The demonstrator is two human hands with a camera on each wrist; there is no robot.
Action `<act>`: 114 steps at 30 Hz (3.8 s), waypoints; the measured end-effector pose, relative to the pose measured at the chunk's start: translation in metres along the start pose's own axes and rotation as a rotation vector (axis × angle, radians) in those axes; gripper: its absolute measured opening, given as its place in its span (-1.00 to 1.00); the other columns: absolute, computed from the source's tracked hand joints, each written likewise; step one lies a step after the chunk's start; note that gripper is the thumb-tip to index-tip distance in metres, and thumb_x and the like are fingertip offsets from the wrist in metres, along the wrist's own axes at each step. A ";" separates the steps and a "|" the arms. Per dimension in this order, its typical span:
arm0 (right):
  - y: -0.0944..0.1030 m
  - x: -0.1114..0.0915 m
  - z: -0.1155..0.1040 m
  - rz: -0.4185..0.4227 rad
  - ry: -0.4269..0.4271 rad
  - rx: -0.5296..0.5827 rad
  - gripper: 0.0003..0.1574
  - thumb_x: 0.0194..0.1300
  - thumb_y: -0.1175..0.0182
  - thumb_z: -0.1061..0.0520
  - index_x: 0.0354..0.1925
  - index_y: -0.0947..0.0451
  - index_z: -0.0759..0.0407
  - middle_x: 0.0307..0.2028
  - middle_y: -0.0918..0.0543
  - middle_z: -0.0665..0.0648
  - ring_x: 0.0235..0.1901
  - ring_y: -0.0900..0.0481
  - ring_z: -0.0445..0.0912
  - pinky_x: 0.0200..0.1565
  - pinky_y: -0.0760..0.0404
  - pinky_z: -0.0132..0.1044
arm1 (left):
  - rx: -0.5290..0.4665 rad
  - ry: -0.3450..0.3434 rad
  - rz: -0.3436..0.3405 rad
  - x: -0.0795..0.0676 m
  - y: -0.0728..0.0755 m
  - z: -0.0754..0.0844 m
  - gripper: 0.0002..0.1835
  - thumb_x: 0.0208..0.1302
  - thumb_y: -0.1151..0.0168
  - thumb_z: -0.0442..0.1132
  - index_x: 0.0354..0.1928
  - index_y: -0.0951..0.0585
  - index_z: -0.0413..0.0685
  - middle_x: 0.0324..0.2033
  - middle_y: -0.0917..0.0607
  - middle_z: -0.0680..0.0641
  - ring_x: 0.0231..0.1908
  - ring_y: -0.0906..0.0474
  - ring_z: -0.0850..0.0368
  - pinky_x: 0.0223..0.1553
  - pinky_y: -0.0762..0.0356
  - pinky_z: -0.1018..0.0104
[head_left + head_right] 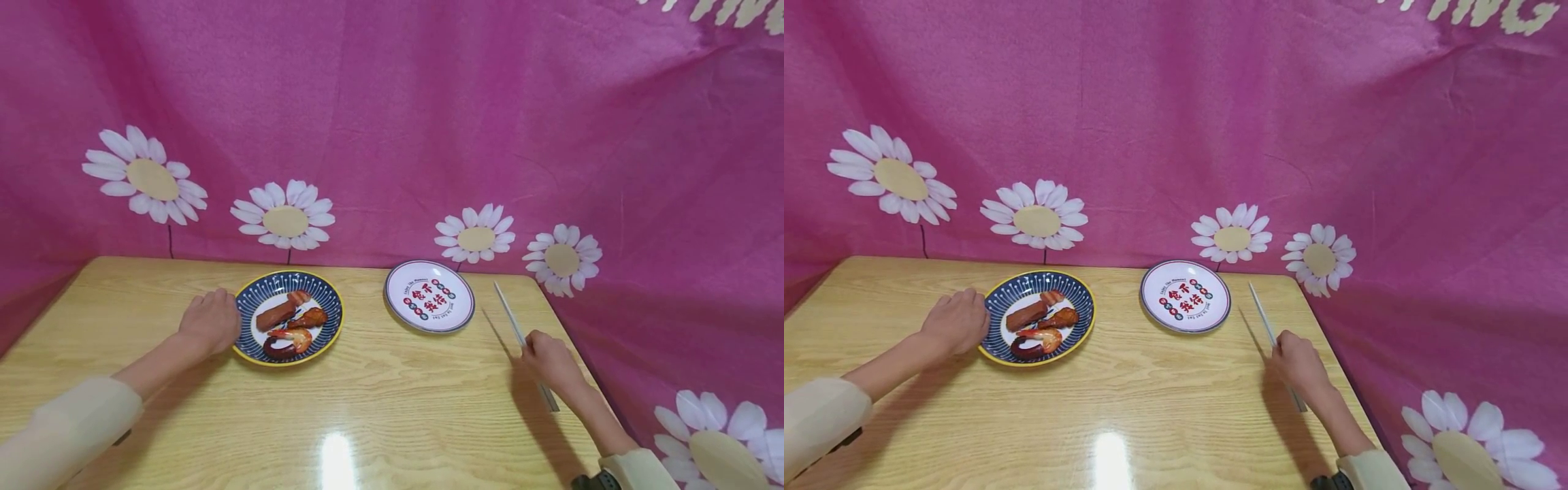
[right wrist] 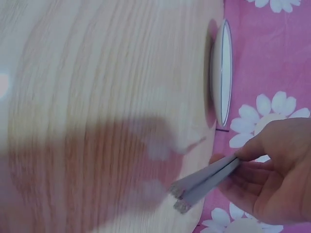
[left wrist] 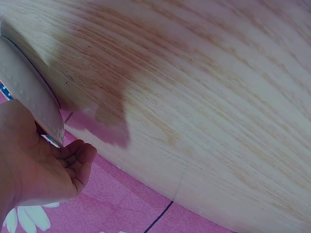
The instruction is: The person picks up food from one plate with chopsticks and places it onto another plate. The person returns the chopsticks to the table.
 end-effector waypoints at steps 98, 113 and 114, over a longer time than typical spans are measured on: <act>-0.005 0.025 -0.133 0.031 0.275 1.185 -0.67 0.55 0.00 0.24 -0.23 -0.58 0.48 -0.20 -0.62 0.25 -0.15 -0.69 -0.11 -0.07 -0.64 -0.13 | 0.011 0.016 -0.001 0.001 0.000 -0.002 -0.77 0.37 0.11 -0.35 -0.27 -0.41 -0.49 -0.38 -0.42 -0.26 -0.22 -0.47 -0.26 -0.14 -0.42 -0.12; -0.017 0.045 -0.161 -0.006 0.264 1.200 -0.69 0.46 -0.10 0.31 -0.23 -0.40 0.66 -0.31 -0.60 0.16 -0.26 -0.70 -0.12 -0.13 -0.67 -0.12 | 0.012 0.020 0.000 0.002 -0.001 -0.001 -0.75 0.38 0.07 -0.33 -0.26 -0.42 -0.49 -0.38 -0.43 -0.26 -0.20 -0.48 -0.27 -0.12 -0.42 -0.14; -0.018 0.047 -0.163 -0.007 0.266 1.201 -0.70 0.45 -0.11 0.32 -0.24 -0.41 0.66 -0.30 -0.61 0.18 -0.26 -0.71 -0.10 -0.14 -0.67 -0.12 | 0.013 0.020 -0.003 0.001 -0.001 -0.001 -0.75 0.38 0.07 -0.32 -0.25 -0.42 -0.49 -0.38 -0.43 -0.26 -0.20 -0.48 -0.27 -0.12 -0.42 -0.14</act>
Point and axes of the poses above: each hand's wrist, its own x-axis towards the middle knuckle, its own y-axis out of the back of the hand, z = x × y, the point moved 1 cm from there along x, towards the middle knuckle
